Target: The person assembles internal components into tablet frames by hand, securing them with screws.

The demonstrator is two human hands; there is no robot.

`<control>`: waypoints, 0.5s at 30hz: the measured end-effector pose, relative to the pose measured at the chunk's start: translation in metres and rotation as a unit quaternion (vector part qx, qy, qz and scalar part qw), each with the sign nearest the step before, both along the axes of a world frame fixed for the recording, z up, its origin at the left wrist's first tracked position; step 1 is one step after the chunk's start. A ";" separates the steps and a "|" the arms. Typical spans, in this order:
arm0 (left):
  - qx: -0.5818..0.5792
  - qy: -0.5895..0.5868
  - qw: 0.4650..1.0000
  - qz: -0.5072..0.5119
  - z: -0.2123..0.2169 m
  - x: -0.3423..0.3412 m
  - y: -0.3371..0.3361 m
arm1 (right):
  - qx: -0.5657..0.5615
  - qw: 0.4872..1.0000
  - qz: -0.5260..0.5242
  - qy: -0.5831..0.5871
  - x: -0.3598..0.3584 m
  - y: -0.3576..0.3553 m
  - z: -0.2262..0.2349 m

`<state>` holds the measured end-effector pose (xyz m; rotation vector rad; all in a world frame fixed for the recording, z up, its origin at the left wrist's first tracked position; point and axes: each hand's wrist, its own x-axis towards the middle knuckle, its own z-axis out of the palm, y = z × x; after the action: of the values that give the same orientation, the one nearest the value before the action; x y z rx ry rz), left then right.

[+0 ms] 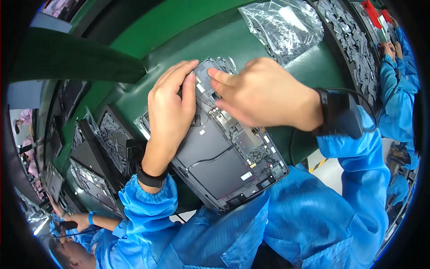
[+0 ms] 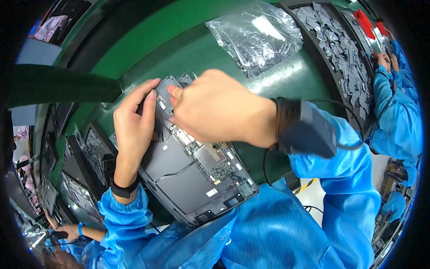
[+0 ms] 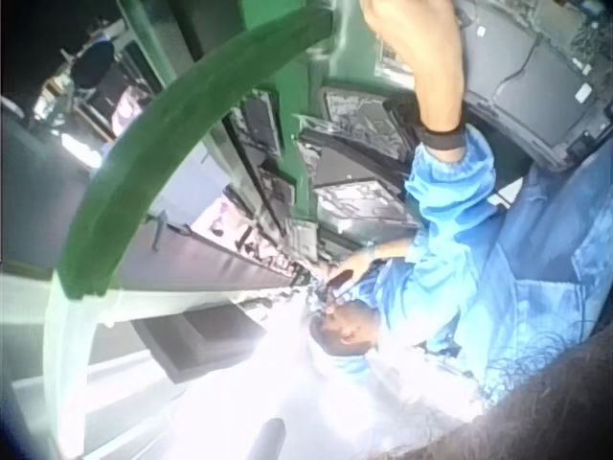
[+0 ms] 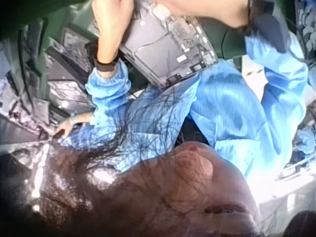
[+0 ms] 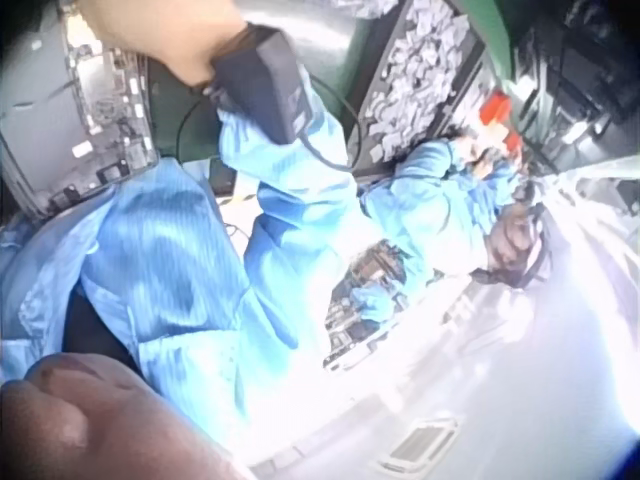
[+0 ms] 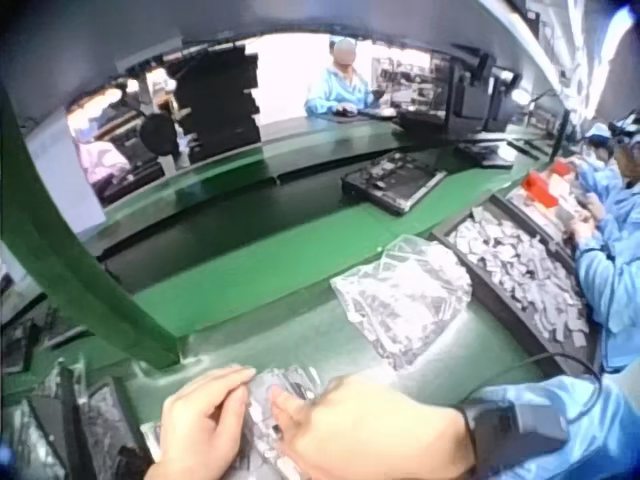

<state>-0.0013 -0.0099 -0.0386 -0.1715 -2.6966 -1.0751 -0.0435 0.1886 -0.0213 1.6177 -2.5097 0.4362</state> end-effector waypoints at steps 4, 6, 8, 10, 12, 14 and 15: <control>0.041 0.023 0.998 0.050 0.007 0.049 -0.012 | -0.226 0.968 -0.077 -0.074 -0.003 0.012 -0.019; 0.101 0.022 0.988 0.111 0.000 0.081 -0.017 | -0.272 0.951 -0.123 -0.084 -0.002 0.010 -0.017; 0.181 -0.017 0.967 0.181 -0.007 0.111 -0.021 | -0.286 0.933 -0.194 -0.105 -0.002 -0.001 -0.020; 0.182 -0.023 0.959 0.218 0.003 0.140 -0.017 | -0.236 0.948 -0.165 -0.139 -0.010 -0.018 -0.029; 0.196 -0.041 0.953 0.229 -0.005 0.156 -0.008 | -0.200 0.952 -0.156 -0.170 -0.015 -0.017 -0.039; 0.232 -0.066 0.948 0.210 -0.008 0.163 -0.001 | -0.273 0.860 -0.129 -0.412 -0.023 -0.016 -0.046; 0.247 -0.076 0.946 0.196 -0.013 0.163 -0.001 | -0.298 0.847 -0.118 -0.424 -0.026 -0.019 -0.047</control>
<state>0.1621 -0.0112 -0.0520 0.5284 -2.3307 -1.6212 -0.0691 0.1692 -0.0682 0.9420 -2.5591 2.0102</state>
